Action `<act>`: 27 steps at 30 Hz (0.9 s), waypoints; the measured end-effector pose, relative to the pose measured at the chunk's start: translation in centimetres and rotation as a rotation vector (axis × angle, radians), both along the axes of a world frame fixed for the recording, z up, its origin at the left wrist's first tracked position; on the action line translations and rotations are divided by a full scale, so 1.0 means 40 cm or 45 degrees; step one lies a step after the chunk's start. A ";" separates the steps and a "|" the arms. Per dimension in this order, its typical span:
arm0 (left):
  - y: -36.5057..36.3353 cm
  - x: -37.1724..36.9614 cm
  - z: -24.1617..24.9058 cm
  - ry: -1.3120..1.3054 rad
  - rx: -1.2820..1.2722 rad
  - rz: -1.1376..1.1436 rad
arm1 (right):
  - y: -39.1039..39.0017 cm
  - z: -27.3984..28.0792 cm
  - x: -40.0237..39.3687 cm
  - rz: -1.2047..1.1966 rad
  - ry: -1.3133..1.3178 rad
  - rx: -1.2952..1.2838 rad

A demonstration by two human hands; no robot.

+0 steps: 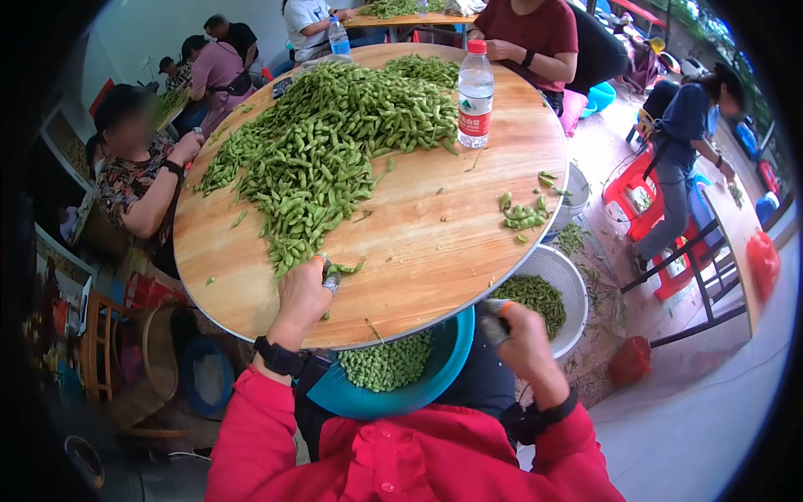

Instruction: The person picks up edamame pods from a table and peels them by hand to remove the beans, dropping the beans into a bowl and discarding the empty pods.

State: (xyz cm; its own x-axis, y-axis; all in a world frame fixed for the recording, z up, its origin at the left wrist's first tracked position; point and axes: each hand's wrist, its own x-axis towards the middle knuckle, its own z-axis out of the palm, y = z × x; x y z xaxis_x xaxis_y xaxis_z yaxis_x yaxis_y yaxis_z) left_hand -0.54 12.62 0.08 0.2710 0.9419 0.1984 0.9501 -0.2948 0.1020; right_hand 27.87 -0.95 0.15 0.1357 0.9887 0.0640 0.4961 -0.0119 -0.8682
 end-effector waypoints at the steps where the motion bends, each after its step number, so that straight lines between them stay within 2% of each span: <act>1: -0.005 0.004 0.015 -0.140 -0.029 0.029 | 0.008 0.004 -0.030 0.054 0.039 0.033; 3: -0.028 0.008 0.054 -0.421 -0.086 0.089 | 0.029 0.006 -0.090 0.156 0.156 0.074; 4: -0.029 0.006 0.043 -0.835 -0.179 0.005 | 0.039 0.005 -0.119 0.202 0.235 0.083; 6: -0.037 -0.003 0.010 -1.661 -0.367 -0.165 | 0.068 0.038 -0.165 0.345 0.261 -0.144; 8: -0.083 0.028 0.032 -2.097 -0.528 -0.074 | 0.096 0.020 -0.231 0.420 0.553 0.045; 9: -0.109 0.033 0.043 -2.276 -0.666 -0.027 | 0.112 0.013 -0.254 0.488 0.451 0.144; 10: -0.132 0.041 0.045 -2.455 -0.809 0.022 | 0.118 0.014 -0.269 0.512 0.513 0.142; 11: -0.152 0.053 0.039 -2.501 -0.835 0.024 | 0.124 0.014 -0.284 0.536 0.576 0.140; 13: -0.186 0.064 0.034 -2.561 -0.904 0.007 | 0.120 0.028 -0.301 0.487 1.025 -0.067; 17: -0.208 0.065 0.054 -2.452 -0.944 -0.134 | 0.110 0.014 -0.268 0.491 0.923 -0.095; 20: -0.185 0.038 0.020 -2.096 -0.809 -0.191 | 0.109 0.015 -0.239 0.502 0.761 -0.161; 23: -0.173 0.013 0.015 -1.976 -0.683 -0.100 | 0.103 0.014 -0.203 0.394 0.620 -0.077; 24: -0.169 0.001 0.016 -1.951 -0.633 -0.060 | 0.098 0.051 -0.176 0.283 0.584 -0.027; 25: -0.164 -0.016 0.024 -1.918 -0.551 -0.074 | 0.097 0.057 -0.124 0.175 0.406 0.061; 26: -0.154 -0.033 0.020 -1.761 -0.410 -0.078 | 0.091 0.045 -0.070 0.013 0.418 0.048; 27: -0.140 -0.051 0.012 -1.601 -0.274 -0.084 | 0.085 0.035 -0.022 -0.158 0.740 0.124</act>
